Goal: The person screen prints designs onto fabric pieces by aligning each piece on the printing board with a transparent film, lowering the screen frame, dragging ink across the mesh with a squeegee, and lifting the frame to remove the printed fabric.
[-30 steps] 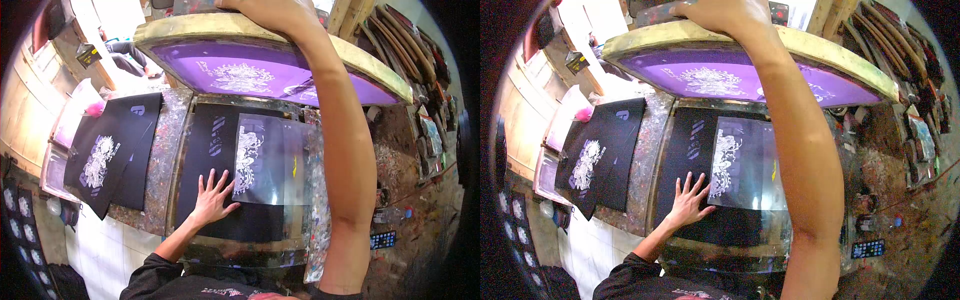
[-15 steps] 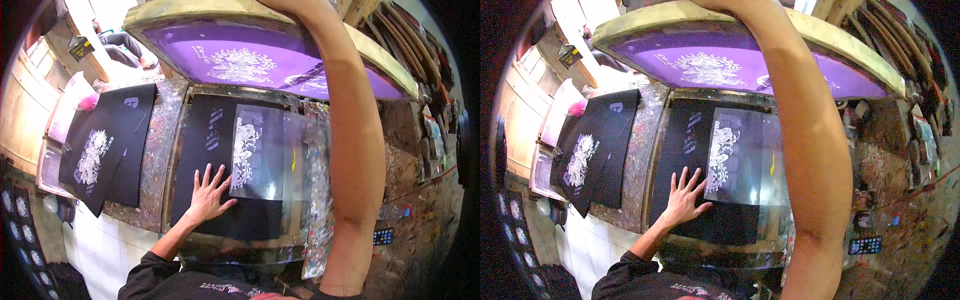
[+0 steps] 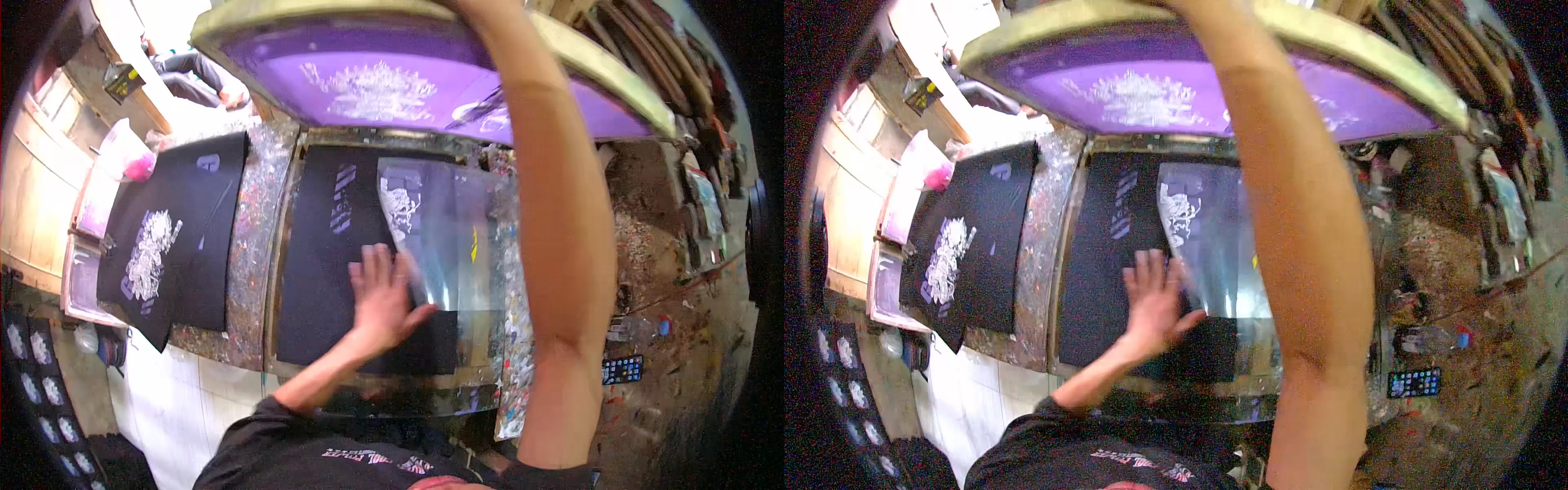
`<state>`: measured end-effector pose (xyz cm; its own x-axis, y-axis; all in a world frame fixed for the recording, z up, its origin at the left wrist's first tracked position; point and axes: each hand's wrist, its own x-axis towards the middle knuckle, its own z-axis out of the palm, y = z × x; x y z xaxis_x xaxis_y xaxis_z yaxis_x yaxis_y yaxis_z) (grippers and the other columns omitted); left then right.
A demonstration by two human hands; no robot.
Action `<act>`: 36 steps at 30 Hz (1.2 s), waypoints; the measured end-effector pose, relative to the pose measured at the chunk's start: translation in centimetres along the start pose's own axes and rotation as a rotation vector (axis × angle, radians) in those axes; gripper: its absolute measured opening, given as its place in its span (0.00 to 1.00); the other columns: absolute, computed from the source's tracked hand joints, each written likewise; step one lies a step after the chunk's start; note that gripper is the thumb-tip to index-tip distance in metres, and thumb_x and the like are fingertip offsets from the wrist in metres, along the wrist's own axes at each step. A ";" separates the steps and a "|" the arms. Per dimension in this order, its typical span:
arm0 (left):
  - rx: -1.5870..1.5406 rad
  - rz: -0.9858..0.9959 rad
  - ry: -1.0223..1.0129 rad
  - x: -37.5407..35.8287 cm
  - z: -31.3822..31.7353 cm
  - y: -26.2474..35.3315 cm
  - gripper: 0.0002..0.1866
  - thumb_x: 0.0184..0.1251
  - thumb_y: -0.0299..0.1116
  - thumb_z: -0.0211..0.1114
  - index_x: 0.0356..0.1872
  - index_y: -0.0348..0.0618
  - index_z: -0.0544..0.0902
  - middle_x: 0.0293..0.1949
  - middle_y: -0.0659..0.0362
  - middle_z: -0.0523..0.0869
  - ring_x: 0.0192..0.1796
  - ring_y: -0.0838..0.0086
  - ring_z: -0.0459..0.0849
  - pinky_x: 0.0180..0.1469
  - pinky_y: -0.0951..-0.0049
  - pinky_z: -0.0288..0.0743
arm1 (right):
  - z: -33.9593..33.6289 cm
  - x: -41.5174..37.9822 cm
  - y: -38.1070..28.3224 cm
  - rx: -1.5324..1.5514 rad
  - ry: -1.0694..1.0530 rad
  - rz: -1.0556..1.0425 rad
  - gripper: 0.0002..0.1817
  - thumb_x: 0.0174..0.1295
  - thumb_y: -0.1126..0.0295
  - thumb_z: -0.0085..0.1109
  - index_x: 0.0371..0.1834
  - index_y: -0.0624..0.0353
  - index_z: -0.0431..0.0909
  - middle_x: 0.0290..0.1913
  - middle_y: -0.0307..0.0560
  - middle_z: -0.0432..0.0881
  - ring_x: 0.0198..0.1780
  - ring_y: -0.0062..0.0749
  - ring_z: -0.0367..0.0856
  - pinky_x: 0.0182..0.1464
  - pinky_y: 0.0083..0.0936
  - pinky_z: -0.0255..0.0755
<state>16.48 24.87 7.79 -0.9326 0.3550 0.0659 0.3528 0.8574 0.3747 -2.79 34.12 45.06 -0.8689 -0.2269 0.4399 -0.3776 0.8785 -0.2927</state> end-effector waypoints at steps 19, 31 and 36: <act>-1.857 -0.514 0.224 -14.2 -3.4 -9.5 0.16 0.76 0.27 0.61 0.57 0.26 0.71 0.54 0.45 0.82 0.54 0.56 0.86 0.59 0.51 0.84 | 18.0 -28.6 0.9 -0.001 -0.426 -0.070 0.18 0.57 0.67 0.61 0.51 0.54 0.79 0.32 0.57 0.86 0.35 0.56 0.88 0.40 0.52 0.80; -1.677 -0.678 0.224 -13.9 -4.6 -7.6 0.17 0.79 0.29 0.57 0.58 0.25 0.71 0.54 0.45 0.81 0.55 0.59 0.85 0.61 0.55 0.83 | 30.4 -18.1 11.6 -0.452 0.071 -0.334 0.11 0.68 0.60 0.56 0.48 0.51 0.78 0.24 0.40 0.83 0.27 0.36 0.85 0.50 0.50 0.75; -1.614 -0.776 0.076 -14.5 -4.5 -8.7 0.19 0.80 0.33 0.58 0.56 0.22 0.70 0.49 0.42 0.84 0.46 0.56 0.89 0.52 0.58 0.87 | 30.3 -14.4 11.4 -0.158 -0.097 -0.055 0.28 0.57 0.42 0.68 0.48 0.54 0.81 0.37 0.51 0.87 0.39 0.54 0.87 0.47 0.52 0.75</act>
<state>26.56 10.54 7.74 -0.8498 0.0327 -0.5261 -0.4958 -0.3886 0.7767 -4.26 34.65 9.63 -0.8781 -0.3092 0.3651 -0.3771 0.9170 -0.1301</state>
